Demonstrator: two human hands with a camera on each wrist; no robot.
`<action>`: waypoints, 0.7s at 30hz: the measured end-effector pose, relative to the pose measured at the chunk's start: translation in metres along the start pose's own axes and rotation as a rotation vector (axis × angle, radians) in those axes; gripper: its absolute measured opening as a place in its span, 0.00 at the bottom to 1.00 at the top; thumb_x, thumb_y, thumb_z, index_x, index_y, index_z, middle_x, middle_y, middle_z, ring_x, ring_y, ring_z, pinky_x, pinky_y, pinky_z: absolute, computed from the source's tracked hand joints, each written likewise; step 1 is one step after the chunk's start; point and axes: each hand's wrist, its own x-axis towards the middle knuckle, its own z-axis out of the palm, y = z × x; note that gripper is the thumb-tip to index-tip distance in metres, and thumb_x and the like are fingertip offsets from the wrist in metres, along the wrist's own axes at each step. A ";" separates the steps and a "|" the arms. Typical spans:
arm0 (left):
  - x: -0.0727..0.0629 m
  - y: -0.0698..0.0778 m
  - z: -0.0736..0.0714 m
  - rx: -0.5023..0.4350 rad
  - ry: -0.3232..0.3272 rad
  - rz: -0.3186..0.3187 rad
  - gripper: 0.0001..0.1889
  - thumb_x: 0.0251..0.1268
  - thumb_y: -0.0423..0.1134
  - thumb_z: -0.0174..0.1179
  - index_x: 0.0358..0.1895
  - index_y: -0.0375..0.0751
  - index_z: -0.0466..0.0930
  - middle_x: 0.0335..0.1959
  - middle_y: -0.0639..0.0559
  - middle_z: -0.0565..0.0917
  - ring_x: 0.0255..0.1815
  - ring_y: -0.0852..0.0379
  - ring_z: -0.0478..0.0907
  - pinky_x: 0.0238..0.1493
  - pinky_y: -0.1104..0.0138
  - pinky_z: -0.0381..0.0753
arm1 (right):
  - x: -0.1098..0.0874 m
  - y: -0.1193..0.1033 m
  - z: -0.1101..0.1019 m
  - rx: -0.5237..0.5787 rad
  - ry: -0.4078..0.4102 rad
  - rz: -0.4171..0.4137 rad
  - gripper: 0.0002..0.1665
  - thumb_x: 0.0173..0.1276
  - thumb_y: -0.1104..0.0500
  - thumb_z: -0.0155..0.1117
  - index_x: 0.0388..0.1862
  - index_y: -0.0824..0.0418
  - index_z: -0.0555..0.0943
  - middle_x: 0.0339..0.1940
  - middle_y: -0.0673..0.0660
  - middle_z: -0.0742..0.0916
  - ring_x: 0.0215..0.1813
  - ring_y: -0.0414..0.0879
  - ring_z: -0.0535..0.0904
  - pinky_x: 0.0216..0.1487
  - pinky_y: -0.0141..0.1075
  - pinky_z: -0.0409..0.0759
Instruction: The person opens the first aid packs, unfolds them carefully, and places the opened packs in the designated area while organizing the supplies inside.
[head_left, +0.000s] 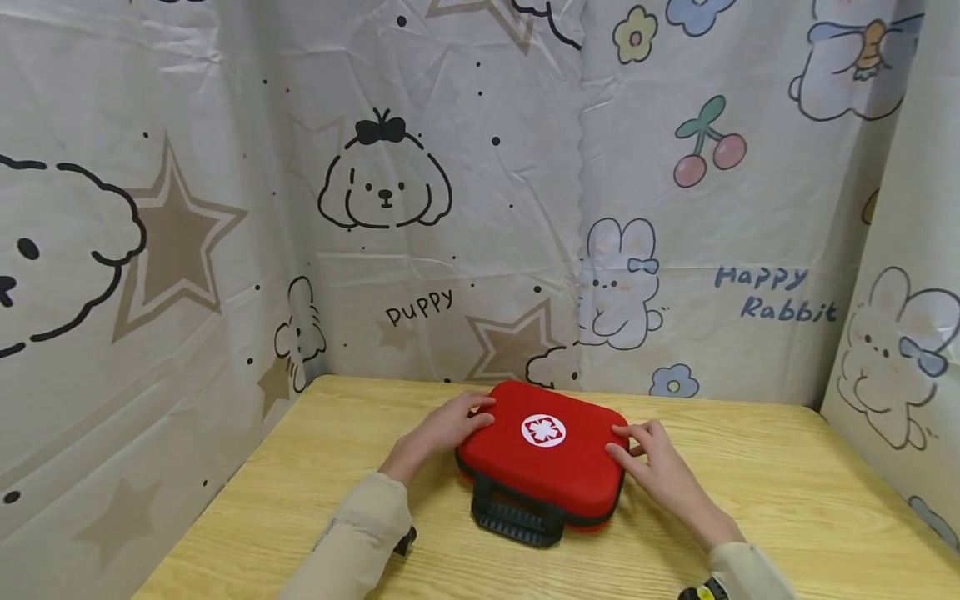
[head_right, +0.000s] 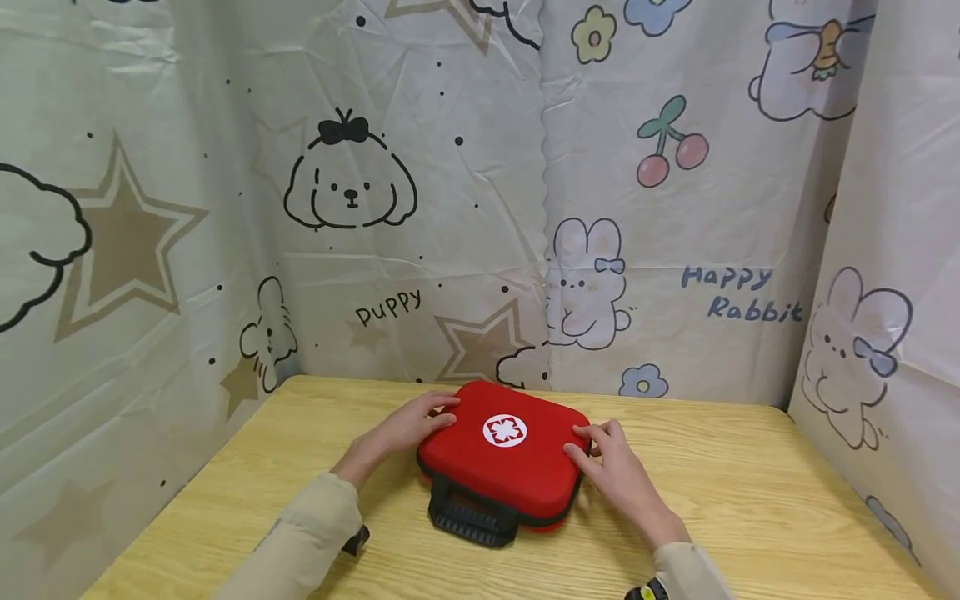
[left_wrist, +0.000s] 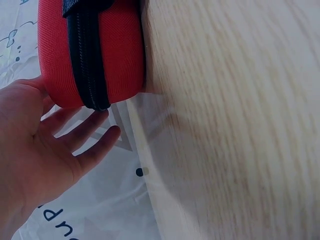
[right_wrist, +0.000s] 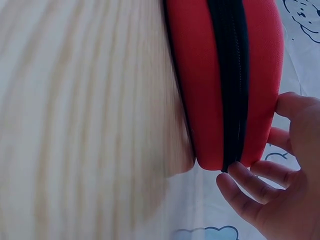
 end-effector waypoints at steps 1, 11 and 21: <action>0.001 0.000 0.000 -0.001 0.002 -0.001 0.25 0.73 0.49 0.56 0.70 0.49 0.72 0.73 0.46 0.70 0.74 0.45 0.65 0.73 0.48 0.63 | 0.000 0.000 0.000 -0.001 -0.002 -0.001 0.31 0.70 0.42 0.63 0.62 0.62 0.79 0.48 0.59 0.74 0.50 0.51 0.80 0.44 0.38 0.78; -0.003 0.018 -0.005 0.172 0.066 0.076 0.20 0.70 0.46 0.61 0.61 0.45 0.80 0.64 0.46 0.78 0.67 0.47 0.73 0.69 0.51 0.70 | 0.007 0.000 -0.010 -0.079 0.007 -0.090 0.27 0.69 0.42 0.64 0.56 0.60 0.82 0.46 0.59 0.77 0.50 0.54 0.79 0.45 0.43 0.78; -0.010 0.062 0.008 0.407 -0.113 0.151 0.29 0.61 0.62 0.62 0.63 0.55 0.78 0.65 0.54 0.76 0.67 0.53 0.70 0.72 0.50 0.64 | 0.044 0.000 -0.024 -0.078 -0.072 -0.176 0.24 0.71 0.47 0.64 0.56 0.64 0.80 0.55 0.65 0.79 0.56 0.63 0.76 0.55 0.58 0.77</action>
